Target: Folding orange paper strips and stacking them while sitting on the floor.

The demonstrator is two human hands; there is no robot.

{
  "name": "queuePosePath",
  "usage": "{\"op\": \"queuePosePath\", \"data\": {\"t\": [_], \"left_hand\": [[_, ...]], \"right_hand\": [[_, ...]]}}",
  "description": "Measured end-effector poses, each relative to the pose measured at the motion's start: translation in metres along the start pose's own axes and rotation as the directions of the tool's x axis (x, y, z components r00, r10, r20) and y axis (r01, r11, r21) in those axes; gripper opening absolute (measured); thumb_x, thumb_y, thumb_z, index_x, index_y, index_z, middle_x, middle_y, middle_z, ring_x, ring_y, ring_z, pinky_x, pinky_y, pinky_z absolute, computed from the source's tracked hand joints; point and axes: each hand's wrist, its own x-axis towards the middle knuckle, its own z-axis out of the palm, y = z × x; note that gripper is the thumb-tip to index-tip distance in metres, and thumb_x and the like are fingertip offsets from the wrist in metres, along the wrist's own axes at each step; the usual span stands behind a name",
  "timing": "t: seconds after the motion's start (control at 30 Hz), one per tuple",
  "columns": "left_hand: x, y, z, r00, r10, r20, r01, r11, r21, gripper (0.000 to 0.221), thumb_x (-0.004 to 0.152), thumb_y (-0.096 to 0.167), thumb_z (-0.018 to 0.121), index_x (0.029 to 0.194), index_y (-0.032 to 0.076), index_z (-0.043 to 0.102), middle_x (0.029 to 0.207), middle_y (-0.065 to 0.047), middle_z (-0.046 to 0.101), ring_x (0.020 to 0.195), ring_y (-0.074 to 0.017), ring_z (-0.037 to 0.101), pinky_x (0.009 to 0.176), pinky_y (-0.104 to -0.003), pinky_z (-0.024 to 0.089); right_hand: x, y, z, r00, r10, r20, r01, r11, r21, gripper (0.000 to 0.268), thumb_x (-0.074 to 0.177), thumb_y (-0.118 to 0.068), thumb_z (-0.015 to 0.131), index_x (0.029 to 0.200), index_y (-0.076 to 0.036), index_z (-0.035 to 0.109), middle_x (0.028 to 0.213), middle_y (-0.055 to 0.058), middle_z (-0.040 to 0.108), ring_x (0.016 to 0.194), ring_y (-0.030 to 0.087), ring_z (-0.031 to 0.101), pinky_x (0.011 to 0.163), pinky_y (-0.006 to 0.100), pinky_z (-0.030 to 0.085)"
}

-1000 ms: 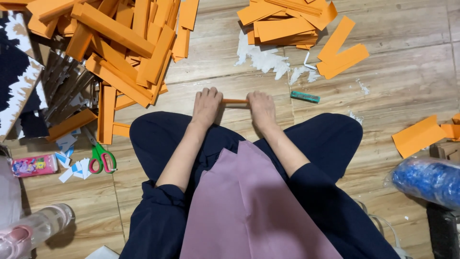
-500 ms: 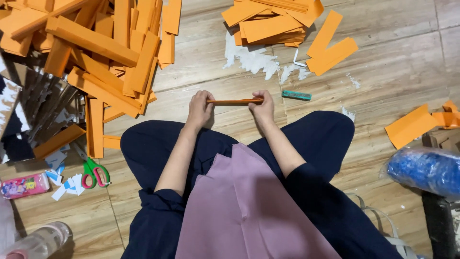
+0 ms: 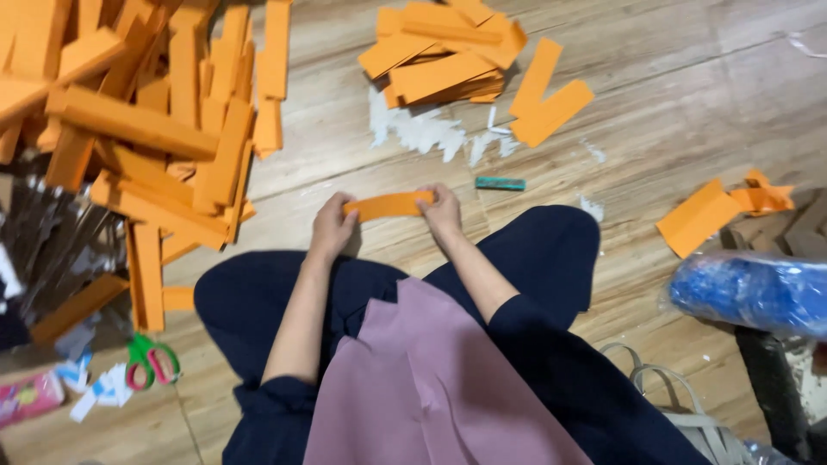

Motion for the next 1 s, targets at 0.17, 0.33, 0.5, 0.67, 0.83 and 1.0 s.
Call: {"op": "queuePosePath", "data": {"t": [0.17,0.33,0.5,0.67,0.83,1.0], "left_hand": [[-0.016,0.047,-0.019,0.992,0.003,-0.129,0.028,0.972,0.232,0.043,0.071,0.014,0.068,0.111,0.014,0.051,0.108,-0.010,0.050,0.100,-0.0321,0.049,0.084,-0.045,0.042],[-0.005,0.052,0.026,0.978,0.186,-0.093,-0.180,0.982,0.061,0.031,0.077,0.006,0.060,0.108,0.009,0.053,0.092,-0.013,0.052,0.088,-0.0346,0.054,0.078,-0.041,0.045],[0.019,0.008,0.062,0.993,-0.113,0.039,0.118,0.973,-0.198,0.026,0.083,0.044,0.060,0.084,0.018,0.059,0.078,-0.009,0.059,0.080,-0.0268,0.060,0.073,-0.036,0.047],[0.017,0.026,0.043,0.955,-0.266,0.129,0.293,0.909,-0.295,0.044,0.071,0.057,0.069,0.080,0.016,0.060,0.077,-0.003,0.062,0.077,-0.0181,0.060,0.073,-0.030,0.047],[0.015,0.037,0.036,0.960,-0.256,0.117,0.281,0.859,-0.428,0.036,0.068,0.040,0.077,0.080,0.009,0.062,0.070,0.001,0.061,0.063,-0.0089,0.058,0.063,-0.023,0.047],[0.007,0.052,0.020,0.963,-0.202,0.176,0.267,0.786,-0.557,0.034,0.073,0.026,0.076,0.086,0.000,0.060,0.074,-0.004,0.057,0.064,-0.0097,0.056,0.059,-0.020,0.049]], "right_hand": [[-0.019,-0.023,0.004,0.984,0.148,0.098,-0.155,0.986,0.068,0.026,0.070,-0.007,0.071,0.093,-0.002,0.061,0.069,0.009,0.057,0.046,0.014,0.055,0.032,0.019,0.045],[-0.008,-0.018,0.012,0.979,0.143,0.142,-0.101,0.957,-0.272,0.025,0.061,-0.025,0.074,0.084,-0.021,0.066,0.061,-0.008,0.061,0.053,0.007,0.060,0.051,0.019,0.046],[-0.022,-0.033,0.014,0.965,0.162,0.207,-0.202,0.961,0.187,0.014,0.076,-0.020,0.062,0.076,-0.006,0.062,0.052,0.010,0.054,0.037,0.017,0.058,0.035,0.025,0.048],[-0.034,-0.051,0.009,0.910,0.221,0.351,-0.338,0.885,0.321,0.019,0.082,-0.015,0.056,0.087,0.003,0.063,0.075,0.018,0.063,0.059,0.021,0.067,0.054,0.031,0.057],[-0.041,-0.081,0.003,0.902,0.185,0.390,-0.308,0.908,0.283,0.018,0.083,-0.011,0.053,0.087,0.003,0.064,0.080,0.016,0.066,0.062,0.019,0.067,0.058,0.030,0.058],[-0.039,-0.081,0.001,0.897,0.174,0.405,-0.309,0.904,0.295,0.019,0.083,-0.011,0.053,0.089,0.003,0.065,0.080,0.016,0.066,0.062,0.019,0.068,0.058,0.029,0.058]]}}
